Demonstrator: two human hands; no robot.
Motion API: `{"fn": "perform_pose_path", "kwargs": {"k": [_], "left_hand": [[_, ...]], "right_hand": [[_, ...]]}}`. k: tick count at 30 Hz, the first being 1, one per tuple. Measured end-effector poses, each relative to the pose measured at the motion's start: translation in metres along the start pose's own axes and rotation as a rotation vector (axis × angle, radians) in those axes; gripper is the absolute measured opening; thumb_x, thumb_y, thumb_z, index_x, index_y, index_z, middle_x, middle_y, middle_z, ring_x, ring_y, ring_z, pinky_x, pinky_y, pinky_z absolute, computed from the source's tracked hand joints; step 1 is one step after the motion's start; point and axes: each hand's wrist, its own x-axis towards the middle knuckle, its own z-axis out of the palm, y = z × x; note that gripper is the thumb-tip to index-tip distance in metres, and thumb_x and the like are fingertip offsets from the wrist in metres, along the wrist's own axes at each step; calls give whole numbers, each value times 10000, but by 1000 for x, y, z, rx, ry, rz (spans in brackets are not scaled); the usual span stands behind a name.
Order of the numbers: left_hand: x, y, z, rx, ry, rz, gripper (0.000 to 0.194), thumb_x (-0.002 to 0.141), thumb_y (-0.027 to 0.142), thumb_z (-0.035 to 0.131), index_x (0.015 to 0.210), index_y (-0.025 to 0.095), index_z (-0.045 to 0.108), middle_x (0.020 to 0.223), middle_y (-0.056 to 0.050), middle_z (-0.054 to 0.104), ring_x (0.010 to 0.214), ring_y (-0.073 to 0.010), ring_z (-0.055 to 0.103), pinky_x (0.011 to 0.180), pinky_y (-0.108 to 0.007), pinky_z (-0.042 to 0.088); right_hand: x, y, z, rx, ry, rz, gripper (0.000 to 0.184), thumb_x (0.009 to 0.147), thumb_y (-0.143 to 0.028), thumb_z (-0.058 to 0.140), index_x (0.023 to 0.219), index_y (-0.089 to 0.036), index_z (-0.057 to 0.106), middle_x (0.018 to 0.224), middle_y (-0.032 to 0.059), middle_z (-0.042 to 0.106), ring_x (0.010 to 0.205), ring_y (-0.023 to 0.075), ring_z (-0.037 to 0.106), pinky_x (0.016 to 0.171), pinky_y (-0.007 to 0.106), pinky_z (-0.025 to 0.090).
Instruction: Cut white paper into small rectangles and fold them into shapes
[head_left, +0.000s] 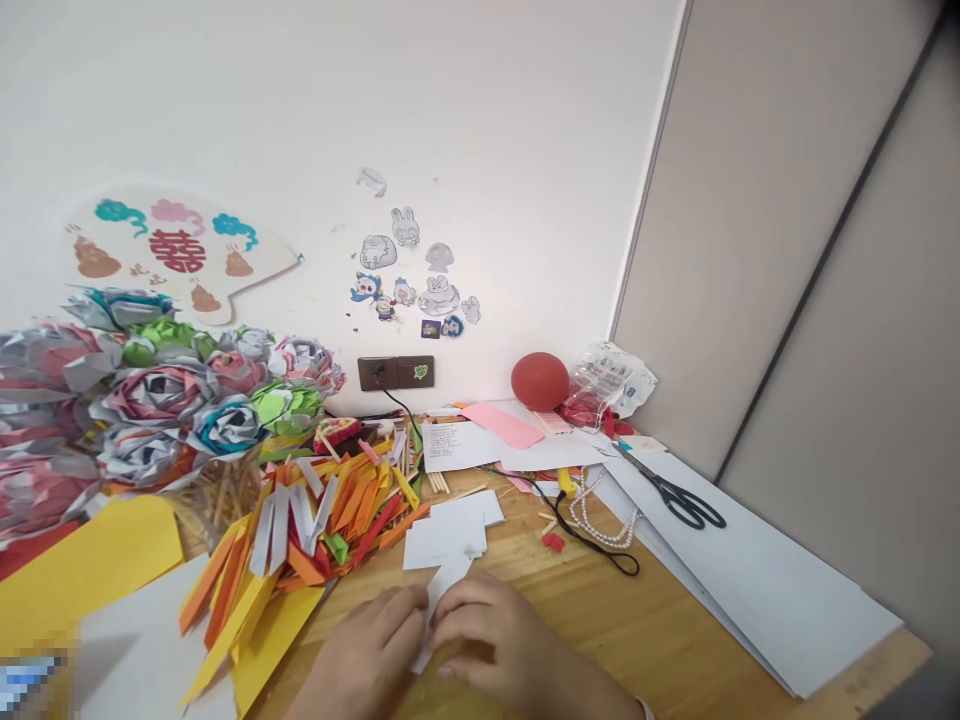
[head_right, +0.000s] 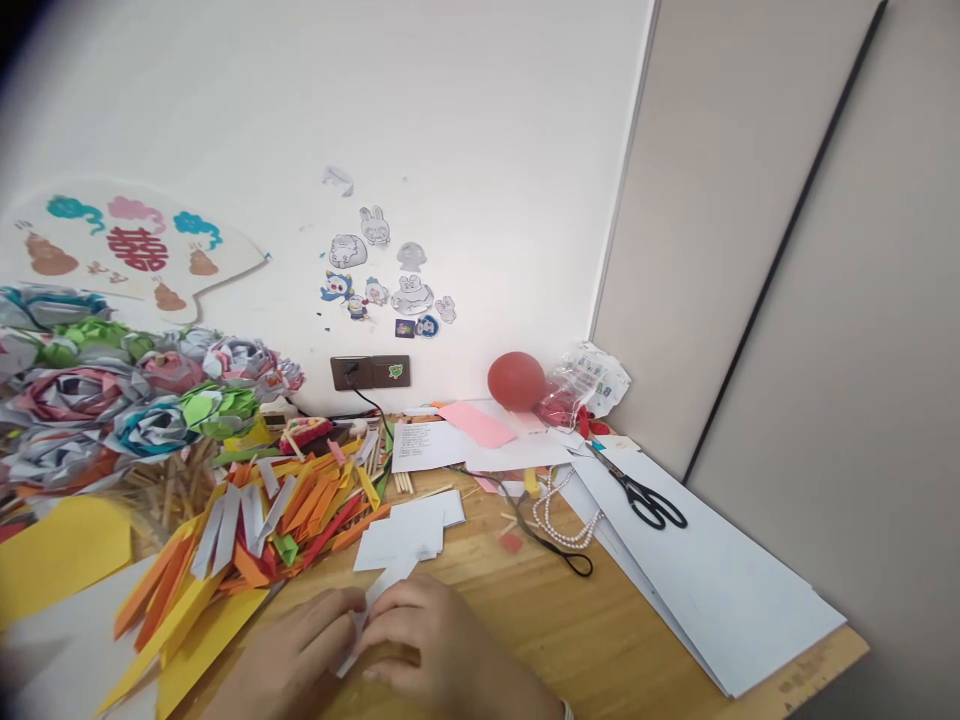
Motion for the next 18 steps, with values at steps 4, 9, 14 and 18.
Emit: {"fn": "perform_pose_path", "kwargs": {"k": [4, 9, 14, 18], "left_hand": [[-5, -2, 4, -96, -137, -23, 237, 806, 27, 360, 760, 211, 500, 750, 9, 616, 629, -108, 589, 564, -172, 440], [-7, -10, 6, -179, -290, 42, 250, 820, 48, 394, 727, 211, 560, 811, -15, 643, 684, -125, 602, 591, -182, 449], [1, -13, -3, -391, -410, -35, 195, 806, 101, 515, 746, 237, 640, 874, -12, 669, 801, -150, 618, 695, -217, 470], [8, -10, -6, -558, -444, -196, 146, 819, 174, 549, 745, 234, 660, 861, -22, 667, 819, -153, 619, 732, -238, 474]], "right_hand": [[-3, 13, 2, -11, 23, -3, 64, 732, -181, 720, 775, -196, 676, 926, 23, 644, 893, 151, 579, 811, 243, 435], [-11, 33, -2, -90, -103, -4, 55, 763, -173, 688, 717, -201, 679, 910, 16, 650, 866, 149, 577, 823, 255, 428], [-13, 32, -9, -69, -179, 78, 28, 763, -182, 688, 776, -205, 699, 954, 15, 635, 908, 147, 579, 854, 252, 422], [-9, 23, -10, 7, -134, 182, 58, 712, -213, 739, 746, -208, 692, 930, -1, 621, 896, 145, 577, 822, 245, 432]]}}
